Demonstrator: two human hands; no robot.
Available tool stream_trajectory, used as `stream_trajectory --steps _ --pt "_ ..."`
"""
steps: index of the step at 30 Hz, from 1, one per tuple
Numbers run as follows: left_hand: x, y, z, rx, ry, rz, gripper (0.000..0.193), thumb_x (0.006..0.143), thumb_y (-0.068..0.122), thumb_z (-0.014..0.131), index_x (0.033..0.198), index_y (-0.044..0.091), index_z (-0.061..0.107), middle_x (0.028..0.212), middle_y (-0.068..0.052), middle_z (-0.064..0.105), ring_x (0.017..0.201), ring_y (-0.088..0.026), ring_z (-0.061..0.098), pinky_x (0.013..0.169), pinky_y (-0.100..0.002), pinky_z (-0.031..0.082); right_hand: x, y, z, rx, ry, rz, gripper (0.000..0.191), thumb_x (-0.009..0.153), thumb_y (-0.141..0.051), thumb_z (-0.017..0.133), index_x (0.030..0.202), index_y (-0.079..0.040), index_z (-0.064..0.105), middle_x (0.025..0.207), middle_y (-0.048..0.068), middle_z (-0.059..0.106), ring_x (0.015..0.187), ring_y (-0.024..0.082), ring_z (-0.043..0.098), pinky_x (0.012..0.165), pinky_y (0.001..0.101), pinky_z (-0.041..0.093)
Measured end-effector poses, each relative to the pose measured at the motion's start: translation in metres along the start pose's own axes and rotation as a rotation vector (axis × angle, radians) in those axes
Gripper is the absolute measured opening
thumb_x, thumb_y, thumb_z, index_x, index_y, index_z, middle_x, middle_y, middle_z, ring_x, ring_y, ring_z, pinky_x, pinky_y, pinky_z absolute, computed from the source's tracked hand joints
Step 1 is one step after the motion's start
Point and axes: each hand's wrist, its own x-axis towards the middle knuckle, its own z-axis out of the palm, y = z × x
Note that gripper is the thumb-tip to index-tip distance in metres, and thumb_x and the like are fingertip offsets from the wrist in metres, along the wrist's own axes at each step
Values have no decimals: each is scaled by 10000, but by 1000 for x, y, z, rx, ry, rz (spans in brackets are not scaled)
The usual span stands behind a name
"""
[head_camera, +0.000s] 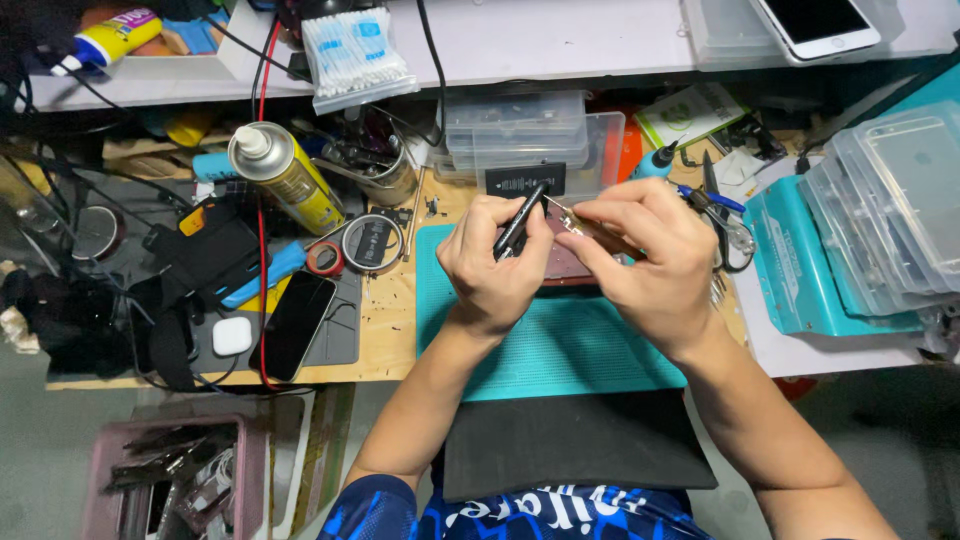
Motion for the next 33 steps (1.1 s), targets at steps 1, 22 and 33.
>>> stream_trajectory --steps 1,22,33 --pt "1 0 1 7 -6 22 215 868 -38 783 976 13 605 881 -120 680 766 -274 707 712 -353 574 -1 2 -1 -24 19 20 180 838 -21 828 988 5 731 859 101 633 699 133 621 600 265 503" --pt "7 14 3 -1 -61 97 212 864 -51 766 977 14 599 867 -126 659 764 -301 687 703 -372 562 -12 15 -7 148 38 166 152 907 -4 818 1030 36 738 912 76 692 784 105 674 678 229 532" --pt "2 31 3 16 -82 91 196 869 -41 761 965 20 602 865 -123 661 774 -301 686 712 -383 560 -14 6 -24 76 49 35 178 835 16 798 989 62 721 903 140 656 782 182 649 675 272 524"
